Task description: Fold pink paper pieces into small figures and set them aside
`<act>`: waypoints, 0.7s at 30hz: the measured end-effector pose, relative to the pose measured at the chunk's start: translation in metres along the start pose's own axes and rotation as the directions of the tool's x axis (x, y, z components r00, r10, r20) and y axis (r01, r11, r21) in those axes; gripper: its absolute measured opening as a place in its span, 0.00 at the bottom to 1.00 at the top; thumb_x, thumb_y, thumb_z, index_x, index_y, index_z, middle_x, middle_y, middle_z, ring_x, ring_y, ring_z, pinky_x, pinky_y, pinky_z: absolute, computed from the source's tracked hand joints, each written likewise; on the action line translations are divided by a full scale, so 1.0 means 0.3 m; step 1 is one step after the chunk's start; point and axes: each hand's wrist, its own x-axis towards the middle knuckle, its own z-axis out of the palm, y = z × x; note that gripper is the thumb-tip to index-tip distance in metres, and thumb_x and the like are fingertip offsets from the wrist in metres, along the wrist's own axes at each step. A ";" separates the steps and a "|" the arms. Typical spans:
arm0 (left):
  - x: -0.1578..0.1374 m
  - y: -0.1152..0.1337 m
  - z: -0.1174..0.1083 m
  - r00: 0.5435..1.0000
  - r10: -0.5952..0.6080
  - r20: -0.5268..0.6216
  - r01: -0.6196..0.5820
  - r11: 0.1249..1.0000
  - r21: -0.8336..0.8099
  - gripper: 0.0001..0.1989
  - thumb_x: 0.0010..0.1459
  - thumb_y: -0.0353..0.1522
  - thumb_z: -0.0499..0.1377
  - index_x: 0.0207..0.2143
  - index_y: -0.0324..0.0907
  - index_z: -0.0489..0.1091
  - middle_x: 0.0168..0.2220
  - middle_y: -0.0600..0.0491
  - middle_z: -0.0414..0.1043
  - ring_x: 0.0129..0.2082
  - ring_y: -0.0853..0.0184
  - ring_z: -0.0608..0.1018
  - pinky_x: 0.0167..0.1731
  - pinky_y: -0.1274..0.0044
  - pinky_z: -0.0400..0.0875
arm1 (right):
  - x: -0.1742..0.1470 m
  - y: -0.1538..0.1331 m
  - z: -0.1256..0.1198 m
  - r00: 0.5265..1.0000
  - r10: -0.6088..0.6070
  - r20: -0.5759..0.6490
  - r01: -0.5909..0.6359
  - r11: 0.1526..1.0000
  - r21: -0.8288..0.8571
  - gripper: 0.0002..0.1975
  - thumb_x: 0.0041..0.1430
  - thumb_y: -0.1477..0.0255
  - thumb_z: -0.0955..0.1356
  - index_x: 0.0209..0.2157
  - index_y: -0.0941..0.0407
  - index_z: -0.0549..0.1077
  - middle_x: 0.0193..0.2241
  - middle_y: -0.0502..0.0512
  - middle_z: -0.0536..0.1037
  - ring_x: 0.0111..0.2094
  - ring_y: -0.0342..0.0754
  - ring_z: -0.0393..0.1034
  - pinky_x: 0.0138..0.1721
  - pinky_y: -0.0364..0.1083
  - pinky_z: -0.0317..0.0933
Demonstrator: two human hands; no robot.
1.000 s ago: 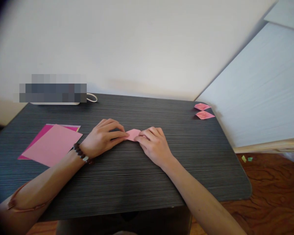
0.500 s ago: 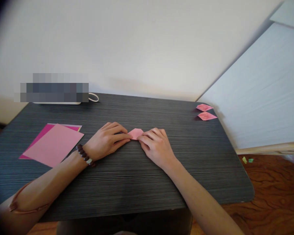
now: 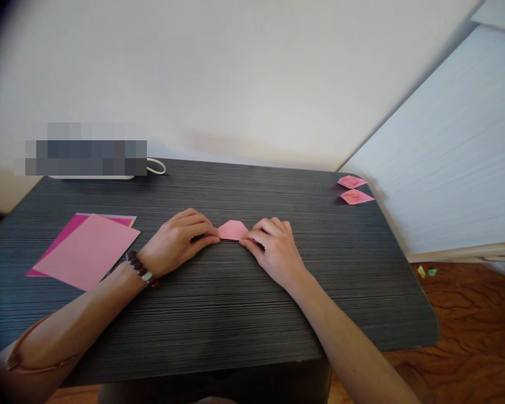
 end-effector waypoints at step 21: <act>-0.002 0.004 -0.005 0.995 -0.101 0.000 0.101 0.994 -0.038 0.10 0.59 0.37 0.54 0.31 0.43 0.71 0.34 0.53 0.71 0.37 0.65 0.69 0.41 0.70 0.62 | 0.006 0.015 -0.011 0.995 0.057 0.082 -0.063 0.995 0.073 0.09 0.61 0.66 0.63 0.32 0.53 0.72 0.34 0.52 0.72 0.37 0.47 0.65 0.41 0.50 0.52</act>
